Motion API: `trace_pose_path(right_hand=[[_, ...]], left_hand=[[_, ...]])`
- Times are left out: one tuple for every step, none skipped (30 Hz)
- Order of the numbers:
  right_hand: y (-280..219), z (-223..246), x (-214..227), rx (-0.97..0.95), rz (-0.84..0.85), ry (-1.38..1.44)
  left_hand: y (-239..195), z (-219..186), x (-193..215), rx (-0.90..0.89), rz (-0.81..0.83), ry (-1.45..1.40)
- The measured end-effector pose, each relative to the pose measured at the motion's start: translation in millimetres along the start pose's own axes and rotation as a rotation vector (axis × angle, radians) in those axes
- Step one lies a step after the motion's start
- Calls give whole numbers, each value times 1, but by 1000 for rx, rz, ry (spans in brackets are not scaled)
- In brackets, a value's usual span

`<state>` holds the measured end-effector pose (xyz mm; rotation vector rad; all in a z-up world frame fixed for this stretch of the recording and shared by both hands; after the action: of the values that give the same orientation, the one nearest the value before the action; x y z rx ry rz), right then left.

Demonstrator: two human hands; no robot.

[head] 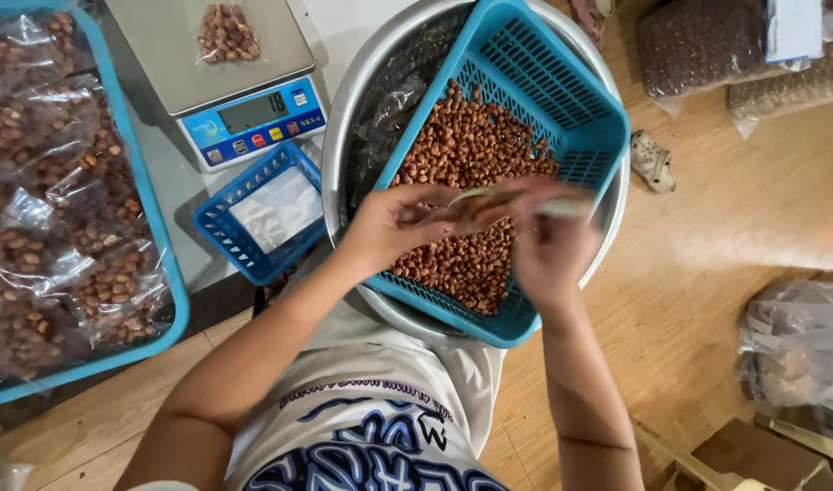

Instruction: The person scoops peanuts from a blue basket into small plastic bags using a spoon, places each filled bag on a digital scale, and then moves the bag to a tray. The process is repeated multiple times.

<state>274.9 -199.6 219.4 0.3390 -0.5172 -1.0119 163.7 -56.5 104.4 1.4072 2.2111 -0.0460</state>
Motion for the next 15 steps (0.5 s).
trace_pose_path(right_hand=[[-6, 25, -14, 193, 28, -116], [-15, 49, -30, 386, 57, -233], [-16, 48, -31, 389, 60, -232], [-18, 49, -32, 416, 78, -160], [-20, 51, -33, 443, 99, -85], [-21, 45, -29, 446, 104, -81], [-19, 37, -17, 424, 35, 3], [-17, 28, -7, 399, -32, 87], [-15, 27, -5, 401, -20, 102], [-12, 22, -2, 358, -81, -26], [-9, 17, 3, 315, -144, -158], [-19, 13, -5, 317, -134, -146], [-20, -14, -23, 91, -16, -311], [-28, -44, -37, -136, 103, -474], [-43, -58, -36, -138, 103, -475]], left_hand=[[1, 11, -2, 12, -2, -8], [3, 22, -4, 25, -3, -16], [4, 23, -5, 22, -5, -17], [6, 25, -5, 20, -19, -36], [7, 26, -4, 18, -36, -54], [7, 31, -5, 15, -41, -53], [8, 34, -3, 12, -58, -54], [8, 37, 0, 9, -75, -55], [11, 25, 3, 2, -92, -47], [14, 7, 10, -56, -125, 78], [16, -11, 16, -112, -154, 203], [21, -37, 30, -116, -167, 210], [26, -65, 44, -157, -213, 150], [32, -92, 58, -199, -259, 89], [41, -96, 84, -197, -258, 88]])
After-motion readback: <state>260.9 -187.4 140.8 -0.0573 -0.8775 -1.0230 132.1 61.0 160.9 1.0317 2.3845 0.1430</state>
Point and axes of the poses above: each hand's wrist, its own y-axis towards the middle knuckle, its own x-axis out of the back of the hand, z = x × y, the point moved 10 cm from there along y, towards the middle knuckle, and after that the axes turned 8 degrees about -x, right-handed, at the moved point
